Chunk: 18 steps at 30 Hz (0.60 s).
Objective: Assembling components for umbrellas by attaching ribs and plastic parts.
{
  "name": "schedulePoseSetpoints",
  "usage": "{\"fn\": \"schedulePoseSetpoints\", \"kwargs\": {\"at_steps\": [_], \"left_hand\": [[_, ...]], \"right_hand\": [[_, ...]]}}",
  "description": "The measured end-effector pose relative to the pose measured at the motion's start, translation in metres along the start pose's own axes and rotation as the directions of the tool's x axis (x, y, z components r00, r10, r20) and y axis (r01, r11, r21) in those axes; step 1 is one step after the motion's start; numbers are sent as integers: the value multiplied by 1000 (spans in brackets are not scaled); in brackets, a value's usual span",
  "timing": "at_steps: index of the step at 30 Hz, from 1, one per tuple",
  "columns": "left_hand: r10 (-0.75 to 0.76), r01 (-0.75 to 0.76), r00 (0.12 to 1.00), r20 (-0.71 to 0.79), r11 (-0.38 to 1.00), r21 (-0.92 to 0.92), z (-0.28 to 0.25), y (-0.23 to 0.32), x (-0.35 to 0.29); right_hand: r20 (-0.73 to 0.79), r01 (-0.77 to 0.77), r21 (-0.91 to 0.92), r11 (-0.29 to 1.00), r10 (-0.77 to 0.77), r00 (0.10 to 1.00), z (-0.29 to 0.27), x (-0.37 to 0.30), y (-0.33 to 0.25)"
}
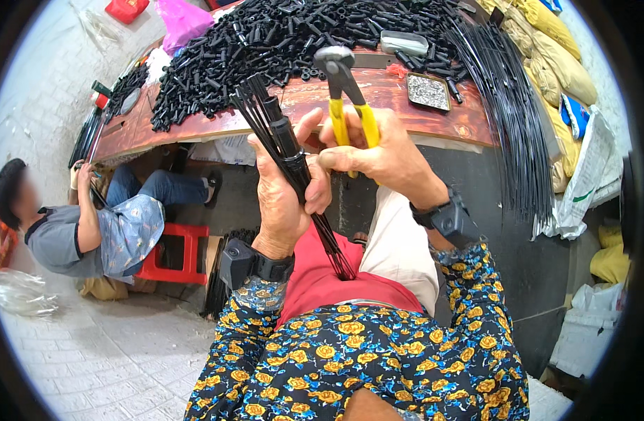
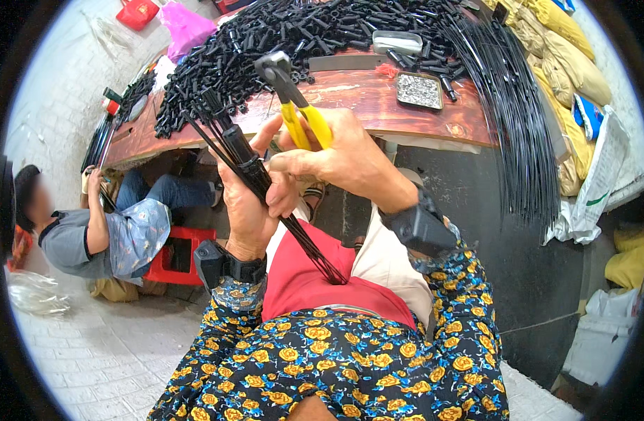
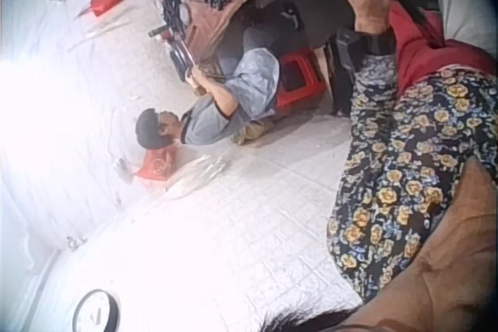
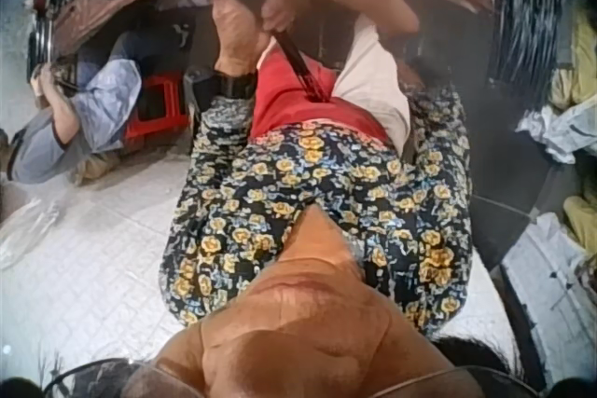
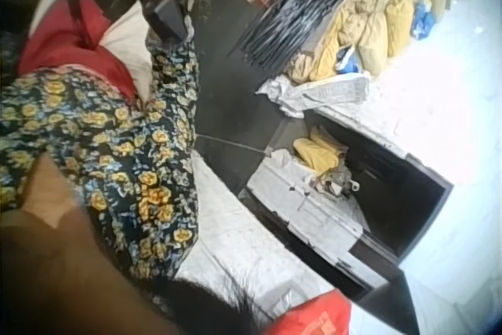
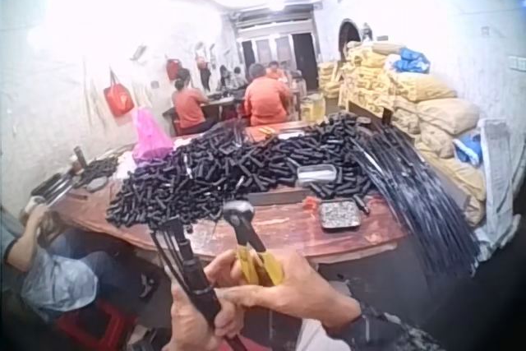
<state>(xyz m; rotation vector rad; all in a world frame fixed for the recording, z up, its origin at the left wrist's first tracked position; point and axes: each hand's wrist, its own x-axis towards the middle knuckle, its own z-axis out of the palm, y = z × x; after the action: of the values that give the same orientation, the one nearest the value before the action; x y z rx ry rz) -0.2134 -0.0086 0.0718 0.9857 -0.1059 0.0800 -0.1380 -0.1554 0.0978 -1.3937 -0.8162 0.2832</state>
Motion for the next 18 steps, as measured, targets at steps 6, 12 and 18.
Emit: {"fn": "schedulePoseSetpoints", "kwargs": {"at_steps": [6, 12, 18], "left_hand": [[-72, 72, 994, -85, 997, -2, -13, 4, 2], [-112, 113, 992, -62, 994, 12, -12, 6, 5], [-107, 113, 988, -111, 992, 50, -6, 6, 5]], "right_hand": [[17, 7, -735, 678, 9, 1000, -22, -40, -2], [79, 58, -934, 354, 45, 996, -14, -37, -15], [34, 35, -915, 401, -9, 999, -14, -43, -11]]}}
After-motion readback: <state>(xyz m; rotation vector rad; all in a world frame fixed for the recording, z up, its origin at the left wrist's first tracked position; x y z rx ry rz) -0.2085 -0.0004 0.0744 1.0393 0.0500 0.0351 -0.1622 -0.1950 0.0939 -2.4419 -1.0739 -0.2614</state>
